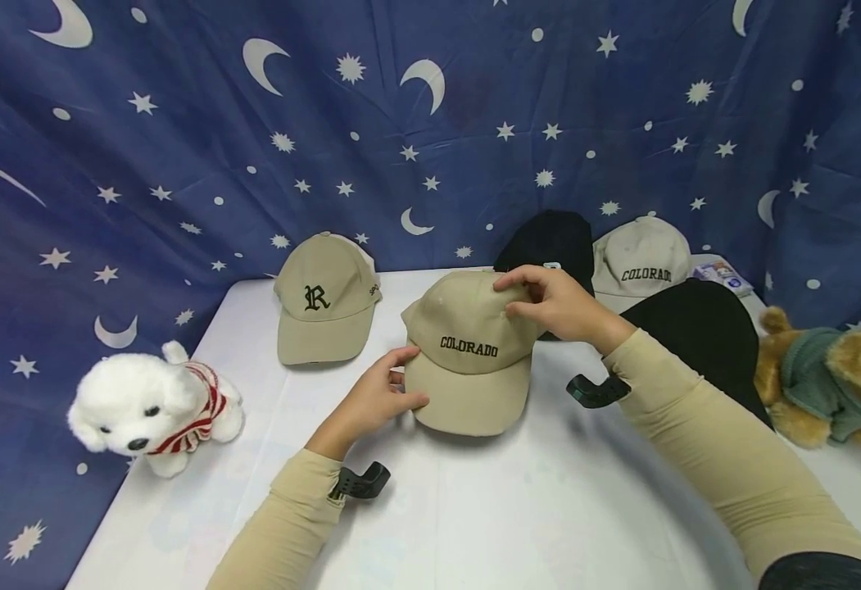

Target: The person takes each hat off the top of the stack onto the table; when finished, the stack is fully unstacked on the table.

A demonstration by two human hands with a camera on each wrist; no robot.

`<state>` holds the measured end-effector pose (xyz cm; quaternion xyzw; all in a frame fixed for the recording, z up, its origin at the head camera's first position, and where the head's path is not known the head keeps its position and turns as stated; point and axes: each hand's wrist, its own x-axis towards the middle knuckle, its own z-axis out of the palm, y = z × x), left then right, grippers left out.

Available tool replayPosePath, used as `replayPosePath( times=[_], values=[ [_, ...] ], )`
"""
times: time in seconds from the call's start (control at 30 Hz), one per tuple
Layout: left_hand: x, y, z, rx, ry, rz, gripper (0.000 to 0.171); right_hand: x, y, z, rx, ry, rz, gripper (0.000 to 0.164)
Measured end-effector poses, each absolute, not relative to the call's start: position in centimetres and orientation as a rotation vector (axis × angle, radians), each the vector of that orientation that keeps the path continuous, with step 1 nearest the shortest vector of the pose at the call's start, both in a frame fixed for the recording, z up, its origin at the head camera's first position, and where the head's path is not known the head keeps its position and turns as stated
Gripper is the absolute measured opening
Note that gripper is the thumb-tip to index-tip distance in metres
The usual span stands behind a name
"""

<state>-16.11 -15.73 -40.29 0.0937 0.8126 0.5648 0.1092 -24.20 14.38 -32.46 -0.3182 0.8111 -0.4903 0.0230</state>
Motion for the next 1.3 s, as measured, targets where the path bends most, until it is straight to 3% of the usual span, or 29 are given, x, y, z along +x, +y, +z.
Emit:
replayPosePath(
  times=[0.27,0.63,1.3],
  values=[
    [-16.1,-14.0,-40.6,0.272,2.414,1.610,0.074,-24.1,15.5,-32.5,-1.000,2.467,-1.574,0.034],
    [-16.0,-12.2,-41.0,0.341,2.433,1.548,0.074,-23.7,17.2,-32.1,-0.859,2.566,-1.541,0.029],
    [-16.1,-10.1,-41.3,0.373,2.459,1.480,0.075,-23.3,19.4,-31.9,-0.888,2.590,-1.537,0.028]
  ],
)
